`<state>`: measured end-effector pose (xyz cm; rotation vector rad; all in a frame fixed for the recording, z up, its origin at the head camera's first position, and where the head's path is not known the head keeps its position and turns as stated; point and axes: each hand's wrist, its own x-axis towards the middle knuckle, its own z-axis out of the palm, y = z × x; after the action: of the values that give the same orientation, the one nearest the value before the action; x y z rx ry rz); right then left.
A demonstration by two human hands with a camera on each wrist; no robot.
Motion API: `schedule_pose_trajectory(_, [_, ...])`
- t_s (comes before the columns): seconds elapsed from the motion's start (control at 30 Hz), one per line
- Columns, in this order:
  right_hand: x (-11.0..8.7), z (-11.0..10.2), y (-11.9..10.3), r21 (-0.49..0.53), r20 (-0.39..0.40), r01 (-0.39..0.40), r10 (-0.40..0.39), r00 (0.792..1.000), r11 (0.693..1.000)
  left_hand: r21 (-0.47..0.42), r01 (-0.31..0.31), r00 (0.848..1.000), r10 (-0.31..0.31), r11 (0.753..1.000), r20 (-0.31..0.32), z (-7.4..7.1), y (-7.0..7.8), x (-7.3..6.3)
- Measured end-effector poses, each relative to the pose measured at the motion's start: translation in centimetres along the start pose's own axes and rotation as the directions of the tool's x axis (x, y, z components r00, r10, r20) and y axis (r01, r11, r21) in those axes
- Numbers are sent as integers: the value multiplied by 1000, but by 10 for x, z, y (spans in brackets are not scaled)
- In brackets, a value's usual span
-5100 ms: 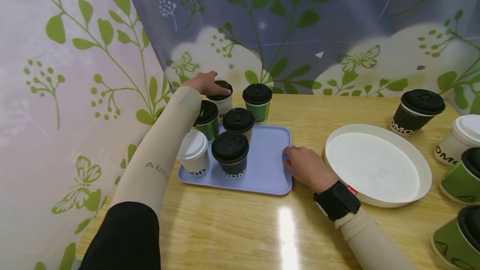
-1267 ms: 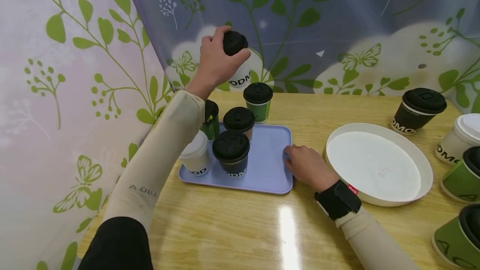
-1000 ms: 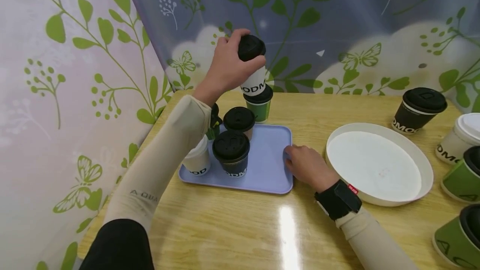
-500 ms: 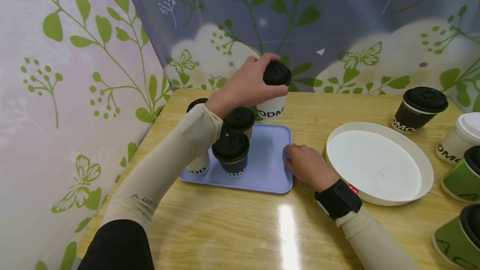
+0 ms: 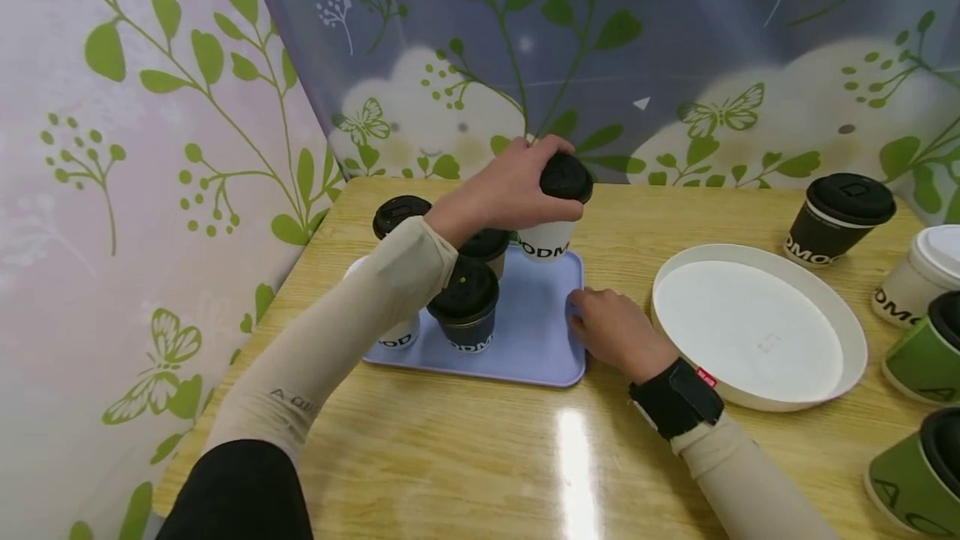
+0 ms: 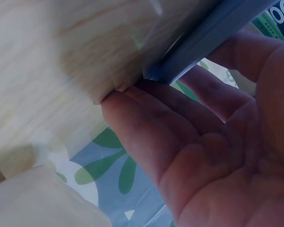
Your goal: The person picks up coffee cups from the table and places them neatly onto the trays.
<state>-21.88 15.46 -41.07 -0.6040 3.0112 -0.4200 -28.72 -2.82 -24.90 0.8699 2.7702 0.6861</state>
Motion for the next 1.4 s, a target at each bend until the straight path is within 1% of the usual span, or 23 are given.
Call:
schedule_pose_trajectory(0.13, [1,0,0,2,22,-13,13,1000,1000,-10,-20,1000,20,1000,18,4,1,2])
schedule_pose_trajectory(0.23, [1,0,0,-1,24,-13,13,1000,1000,-10,-14,1000,15,1000,27,7,2,3])
schedule_pose_trajectory(0.47, [1,0,-1,5,22,-11,11,1000,1000,33,31,998,-33,999,62,14,-2,6])
schedule_pose_trajectory(0.63, [0,1,-1,2,17,-6,6,1000,1000,60,41,994,-47,997,96,21,-7,9])
schedule_pose_trajectory(0.83, [0,-1,0,2,12,-2,2,1000,1000,113,63,983,-82,992,166,25,-7,12])
schedule_pose_trajectory(1.0, [0,-1,1,-7,-9,9,-9,1000,1000,164,58,977,-89,985,192,25,-4,15])
schedule_pose_trajectory(1.07, [0,0,1,-6,-6,10,-10,1000,1000,184,57,974,-95,981,206,26,-4,16])
schedule_pose_trajectory(1.2, [0,0,1,-4,11,-5,5,1000,1000,228,62,962,-119,972,245,26,-3,19])
schedule_pose_trajectory(1.3, [1,1,1,-5,22,-21,21,1000,1000,261,73,954,-144,963,264,25,-2,21])
schedule_pose_trajectory(1.4, [1,2,1,-3,19,-18,18,1000,1000,283,94,944,-176,954,278,22,0,24])
